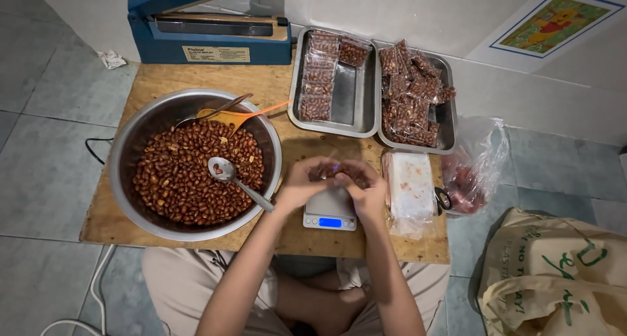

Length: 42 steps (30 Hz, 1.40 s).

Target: Manually filling small plastic bags with roasted peanuts from a large bowl and weighing them on a digital scale for portioning.

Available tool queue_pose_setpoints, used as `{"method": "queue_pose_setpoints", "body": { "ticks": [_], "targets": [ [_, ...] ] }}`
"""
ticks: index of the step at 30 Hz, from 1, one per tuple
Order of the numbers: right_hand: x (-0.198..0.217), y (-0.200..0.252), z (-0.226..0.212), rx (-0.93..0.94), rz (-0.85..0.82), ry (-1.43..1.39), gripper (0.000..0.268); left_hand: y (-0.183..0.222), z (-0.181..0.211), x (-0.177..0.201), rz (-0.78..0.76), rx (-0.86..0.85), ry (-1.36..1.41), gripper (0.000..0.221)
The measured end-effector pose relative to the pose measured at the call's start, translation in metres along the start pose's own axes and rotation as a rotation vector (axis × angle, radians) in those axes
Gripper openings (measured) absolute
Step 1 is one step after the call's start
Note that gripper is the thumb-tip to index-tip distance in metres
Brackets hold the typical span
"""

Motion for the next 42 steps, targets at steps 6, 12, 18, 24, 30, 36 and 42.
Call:
{"method": "queue_pose_setpoints", "body": {
  "ticks": [6, 12, 18, 24, 30, 36, 42],
  "targets": [
    [0.004, 0.002, 0.008, -0.032, -0.011, -0.037, 0.027, 0.002, 0.014, -0.001, -0.013, 0.033, 0.075, 0.039],
    [0.0, 0.002, 0.006, -0.014, -0.026, -0.058, 0.031, 0.001, 0.016, -0.001, 0.064, 0.049, 0.105, 0.048],
    [0.002, 0.0, 0.008, 0.017, -0.031, -0.069, 0.031, 0.0, 0.018, 0.003, 0.027, 0.039, 0.018, 0.049],
    [-0.001, 0.0, 0.004, -0.002, -0.018, -0.09, 0.034, -0.001, 0.006, 0.005, 0.055, 0.03, 0.046, 0.045],
    [-0.001, 0.0, 0.005, 0.035, -0.002, -0.079, 0.031, -0.001, 0.01, 0.002, 0.049, -0.015, 0.075, 0.039],
    [-0.003, 0.0, 0.007, 0.037, -0.016, -0.089, 0.033, -0.003, 0.008, 0.006, 0.026, -0.009, 0.067, 0.043],
    [-0.004, 0.001, 0.007, 0.058, -0.024, -0.058, 0.033, -0.002, 0.003, 0.007, 0.029, -0.038, 0.09, 0.046]
  ]
}}
Point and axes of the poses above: each hand's wrist, its own y-axis away from the middle knuckle, its own x-axis out of the back of the hand, z = x × y, the point moved 1 cm from there along -y, towards the middle knuckle, and after that the axes turned 15 degrees about -x, right-handed, at the moved point
